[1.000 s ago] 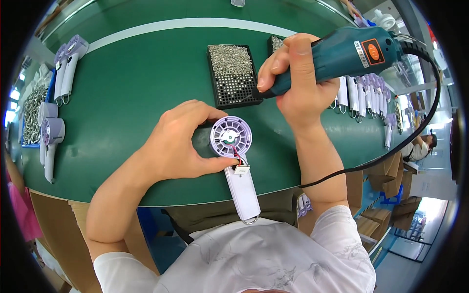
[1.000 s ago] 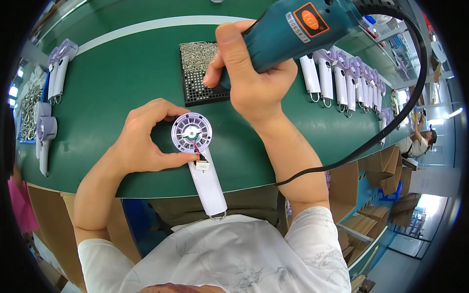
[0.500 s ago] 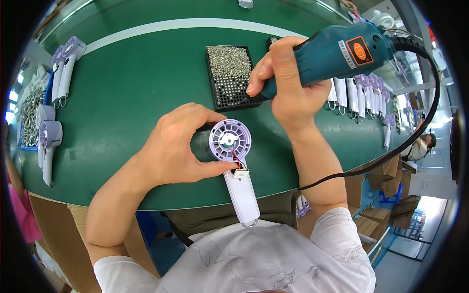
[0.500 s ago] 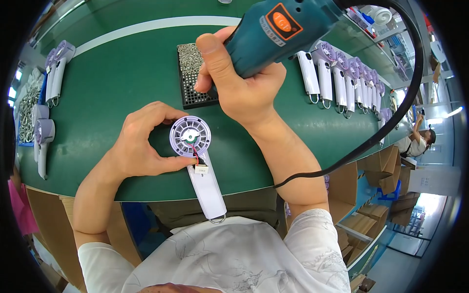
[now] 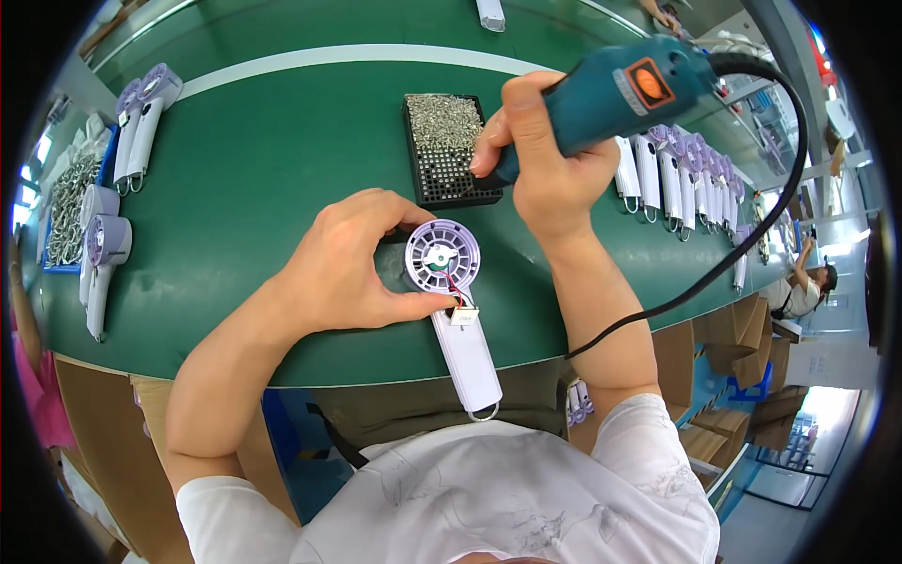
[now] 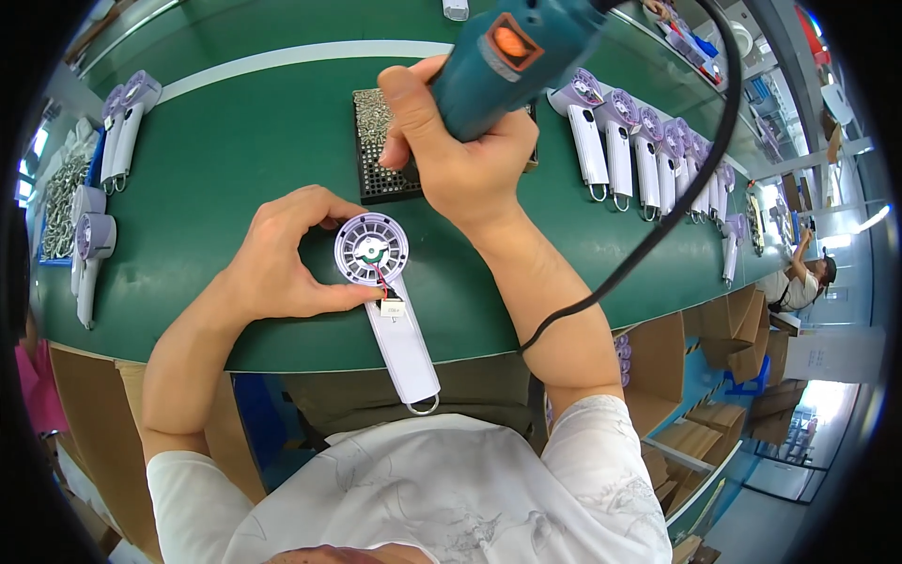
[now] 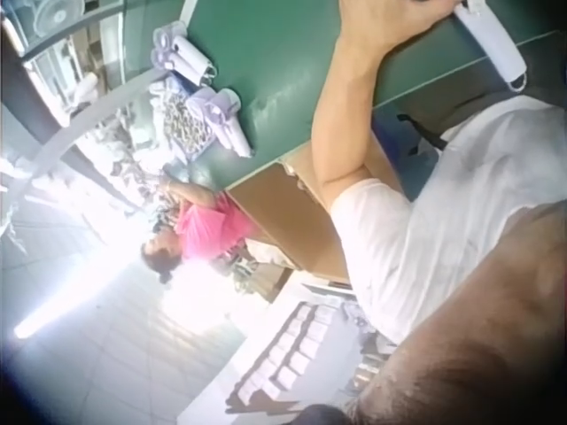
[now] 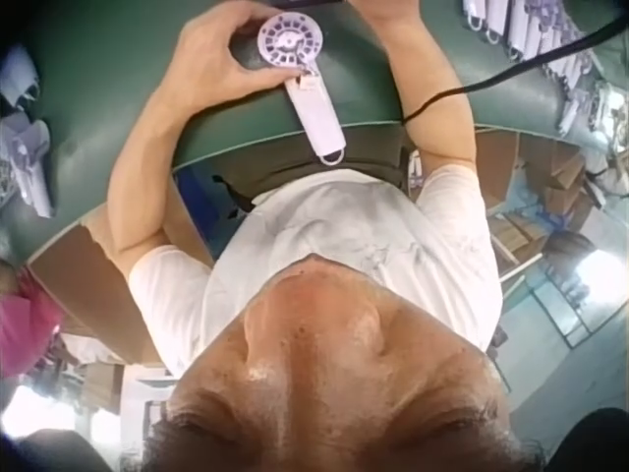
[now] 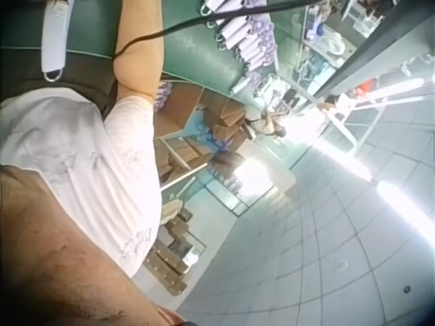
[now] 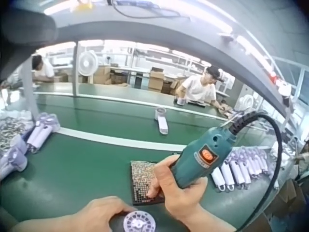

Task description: The person assembles portable electric fans by picking up screws from a tray and fastening them into the fan components using an electric screwdriver.

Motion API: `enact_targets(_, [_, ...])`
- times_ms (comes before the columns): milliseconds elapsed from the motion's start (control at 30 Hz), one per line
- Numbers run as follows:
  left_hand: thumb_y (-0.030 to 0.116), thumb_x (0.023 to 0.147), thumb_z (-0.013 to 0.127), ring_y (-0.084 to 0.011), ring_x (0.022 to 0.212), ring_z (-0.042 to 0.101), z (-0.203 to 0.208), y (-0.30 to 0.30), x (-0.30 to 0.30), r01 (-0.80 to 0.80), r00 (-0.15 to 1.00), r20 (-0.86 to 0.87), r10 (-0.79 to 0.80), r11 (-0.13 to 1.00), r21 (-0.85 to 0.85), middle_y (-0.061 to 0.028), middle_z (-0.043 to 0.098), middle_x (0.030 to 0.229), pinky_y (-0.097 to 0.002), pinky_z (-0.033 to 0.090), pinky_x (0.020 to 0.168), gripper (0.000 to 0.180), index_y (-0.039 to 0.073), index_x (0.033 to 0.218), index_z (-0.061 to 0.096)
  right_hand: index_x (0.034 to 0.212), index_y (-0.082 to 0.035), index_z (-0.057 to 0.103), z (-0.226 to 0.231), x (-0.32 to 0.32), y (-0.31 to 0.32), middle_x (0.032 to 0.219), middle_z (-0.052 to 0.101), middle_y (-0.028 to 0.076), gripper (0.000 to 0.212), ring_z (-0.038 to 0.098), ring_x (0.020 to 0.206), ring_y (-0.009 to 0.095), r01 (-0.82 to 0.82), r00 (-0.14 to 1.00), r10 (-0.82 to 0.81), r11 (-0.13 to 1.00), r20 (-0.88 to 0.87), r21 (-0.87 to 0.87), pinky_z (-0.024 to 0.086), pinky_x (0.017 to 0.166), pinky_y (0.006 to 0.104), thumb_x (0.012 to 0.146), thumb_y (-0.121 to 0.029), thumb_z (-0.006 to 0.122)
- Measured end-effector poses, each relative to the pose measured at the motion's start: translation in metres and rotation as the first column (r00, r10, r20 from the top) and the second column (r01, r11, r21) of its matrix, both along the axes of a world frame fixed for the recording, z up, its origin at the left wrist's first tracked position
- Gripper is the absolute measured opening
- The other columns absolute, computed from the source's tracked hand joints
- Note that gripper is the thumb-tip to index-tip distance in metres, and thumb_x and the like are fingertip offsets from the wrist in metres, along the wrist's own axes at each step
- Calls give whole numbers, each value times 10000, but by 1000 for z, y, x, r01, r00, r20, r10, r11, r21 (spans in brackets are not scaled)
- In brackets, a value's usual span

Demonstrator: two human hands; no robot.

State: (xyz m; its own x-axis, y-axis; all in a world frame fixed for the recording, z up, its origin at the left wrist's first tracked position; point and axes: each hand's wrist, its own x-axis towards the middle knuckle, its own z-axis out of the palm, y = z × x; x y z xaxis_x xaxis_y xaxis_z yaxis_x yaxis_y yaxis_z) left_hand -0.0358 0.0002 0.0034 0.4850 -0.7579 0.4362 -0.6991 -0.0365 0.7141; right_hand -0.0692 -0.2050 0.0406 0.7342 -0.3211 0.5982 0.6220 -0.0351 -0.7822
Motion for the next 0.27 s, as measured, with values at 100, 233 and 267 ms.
enact_targets(100, [307,603,981,-245,816,676,0,2,0,-28,999,20,28,1000,9,-111,700,919,-341,553,751,593,-3,1019,694,1004,7,630,8,-6,-1,645,643,54,132,623,507,140,-20,999,15,995,50,96,492,477,274,978,-96,709])
enact_targets(233, [301,594,979,-243,824,675,2,3,1,-34,999,-27,35,998,47,-113,704,921,-337,548,768,595,-7,1017,696,1039,26,615,24,-18,-9,663,640,106,182,613,477,205,-200,975,177,964,138,177,526,468,328,1034,-156,629])
enact_targets(267, [302,596,979,-242,831,675,3,2,1,-31,998,-47,33,998,52,-114,705,922,-335,547,774,594,-6,1019,697,1057,25,607,28,-22,-12,681,649,112,222,614,468,225,-260,962,234,943,143,208,546,461,346,1030,-192,645])
